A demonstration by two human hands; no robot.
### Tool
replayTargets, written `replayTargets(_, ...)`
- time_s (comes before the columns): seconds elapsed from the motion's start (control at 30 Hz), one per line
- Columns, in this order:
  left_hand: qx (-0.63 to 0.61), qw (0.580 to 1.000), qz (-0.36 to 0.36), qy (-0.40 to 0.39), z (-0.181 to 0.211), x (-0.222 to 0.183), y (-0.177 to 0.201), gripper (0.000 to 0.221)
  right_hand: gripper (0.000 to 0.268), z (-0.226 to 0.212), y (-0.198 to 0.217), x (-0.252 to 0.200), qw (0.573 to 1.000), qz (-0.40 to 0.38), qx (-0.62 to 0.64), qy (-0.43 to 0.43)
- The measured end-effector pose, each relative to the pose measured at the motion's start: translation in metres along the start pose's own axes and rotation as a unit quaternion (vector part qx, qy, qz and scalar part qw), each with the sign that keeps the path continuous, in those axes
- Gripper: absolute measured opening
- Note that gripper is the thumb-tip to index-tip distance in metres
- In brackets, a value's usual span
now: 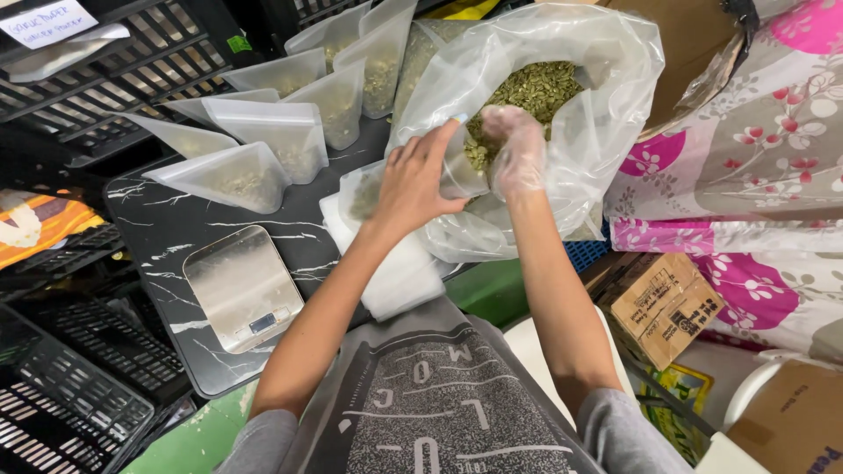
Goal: Packaging dried herbs from a large bulk bag into individual retail pouches using a scale for weight verification
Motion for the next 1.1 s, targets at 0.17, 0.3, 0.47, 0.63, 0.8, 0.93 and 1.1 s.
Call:
replayTargets(0.17, -0.28, 0.955, 0.095, 0.026, -0.019, -0.032, 0.052, 0.114, 0.029, 0.062, -0.001, 0.055, 0.775, -0.072, -0.622, 0.085)
replayTargets(0.3, -0.326, 0.937, 0.119, 0.031, -0.032, -0.038, 0.048, 0.116, 0.032, 0.097, -0.03, 0.022, 0.704, -0.18, -0.667, 0.166)
replayTargets(0.47, -0.313, 0.941, 0.124, 0.023, -0.028, -0.034, 0.049, 0.116, 0.045, 0.148, -0.043, 0.014, 0.475, -0.249, -0.83, 0.153)
replayTargets(0.63, -0.277, 0.956, 0.096, 0.029, -0.016, -0.02, 0.047, 0.119, 0.046, 0.108, -0.032, -0.011, 0.713, -0.204, -0.67, 0.002)
replayTargets(0.8, -0.233, 0.969, 0.073, 0.023, -0.004, -0.009, 0.042, 0.121, 0.049, 0.07, -0.018, -0.039, 0.906, -0.123, -0.364, -0.179)
replayTargets(0.93, -0.201, 0.977, 0.071, 0.026, -0.004, -0.002, 0.038, 0.118, 0.054, 0.037, -0.032, -0.058, 0.947, -0.026, 0.002, -0.32)
replayTargets(1.1, -0.171, 0.983, 0.046, 0.041, -0.015, -0.007, 0.024, 0.118, 0.04, 0.047, -0.023, -0.019, 0.942, 0.027, 0.183, -0.28)
Point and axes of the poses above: each hand's wrist, its own x-axis towards the middle knuckle, its own y-axis out of the back of the hand, z = x × y, the point moved 6 cm from there along x, towards the middle knuckle, and after that the axes turned 13 degrees about -x, right-handed, at the moved point
